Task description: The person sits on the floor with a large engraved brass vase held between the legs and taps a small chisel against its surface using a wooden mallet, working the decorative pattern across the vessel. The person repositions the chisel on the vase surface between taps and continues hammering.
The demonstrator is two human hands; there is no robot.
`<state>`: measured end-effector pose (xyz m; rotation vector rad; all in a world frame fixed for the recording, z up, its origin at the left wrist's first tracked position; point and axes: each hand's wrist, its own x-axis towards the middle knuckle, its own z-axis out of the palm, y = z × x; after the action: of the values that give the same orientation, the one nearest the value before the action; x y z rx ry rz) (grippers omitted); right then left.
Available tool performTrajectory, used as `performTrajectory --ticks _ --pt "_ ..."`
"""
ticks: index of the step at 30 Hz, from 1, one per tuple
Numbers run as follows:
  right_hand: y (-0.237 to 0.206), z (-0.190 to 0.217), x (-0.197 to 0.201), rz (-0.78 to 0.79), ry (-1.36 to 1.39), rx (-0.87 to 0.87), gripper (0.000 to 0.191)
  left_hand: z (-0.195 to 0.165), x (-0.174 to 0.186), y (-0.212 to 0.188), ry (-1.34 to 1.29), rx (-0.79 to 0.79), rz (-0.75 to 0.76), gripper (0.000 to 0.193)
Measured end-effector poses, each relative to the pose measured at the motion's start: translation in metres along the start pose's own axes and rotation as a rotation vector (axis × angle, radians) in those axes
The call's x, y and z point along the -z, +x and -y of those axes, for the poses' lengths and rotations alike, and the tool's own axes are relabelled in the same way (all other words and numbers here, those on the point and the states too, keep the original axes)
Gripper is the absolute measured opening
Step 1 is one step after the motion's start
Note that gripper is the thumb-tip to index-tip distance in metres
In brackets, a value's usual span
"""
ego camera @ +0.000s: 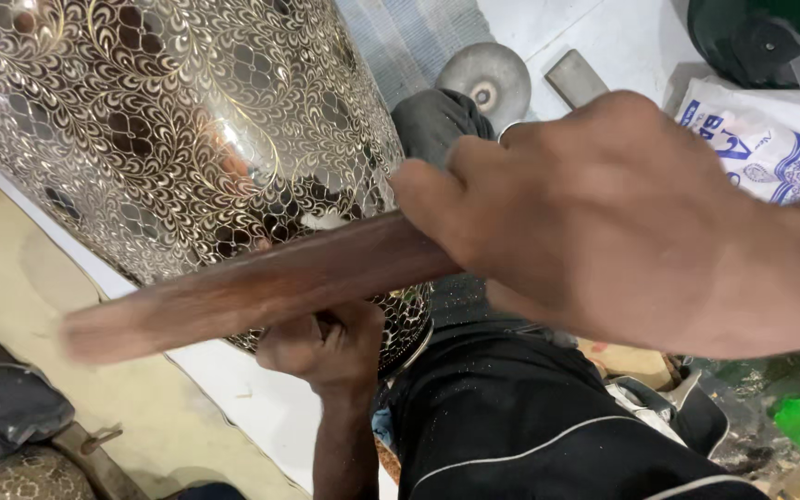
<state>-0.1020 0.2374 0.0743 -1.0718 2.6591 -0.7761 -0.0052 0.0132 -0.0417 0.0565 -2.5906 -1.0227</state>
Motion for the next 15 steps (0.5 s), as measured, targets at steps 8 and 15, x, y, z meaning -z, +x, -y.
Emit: performTrajectory --ticks 8,15 --pt "-0.036 -0.048 -0.070 -0.335 0.267 -0.217 0.042 0.005 0.009 -0.003 -0.657 0.232 -0.231 0.020" --pt "-0.066 -0.040 -0.225 -0.310 1.003 -1.242 0.021 0.096 0.074 -0.027 -1.052 0.425 -0.687 0.053"
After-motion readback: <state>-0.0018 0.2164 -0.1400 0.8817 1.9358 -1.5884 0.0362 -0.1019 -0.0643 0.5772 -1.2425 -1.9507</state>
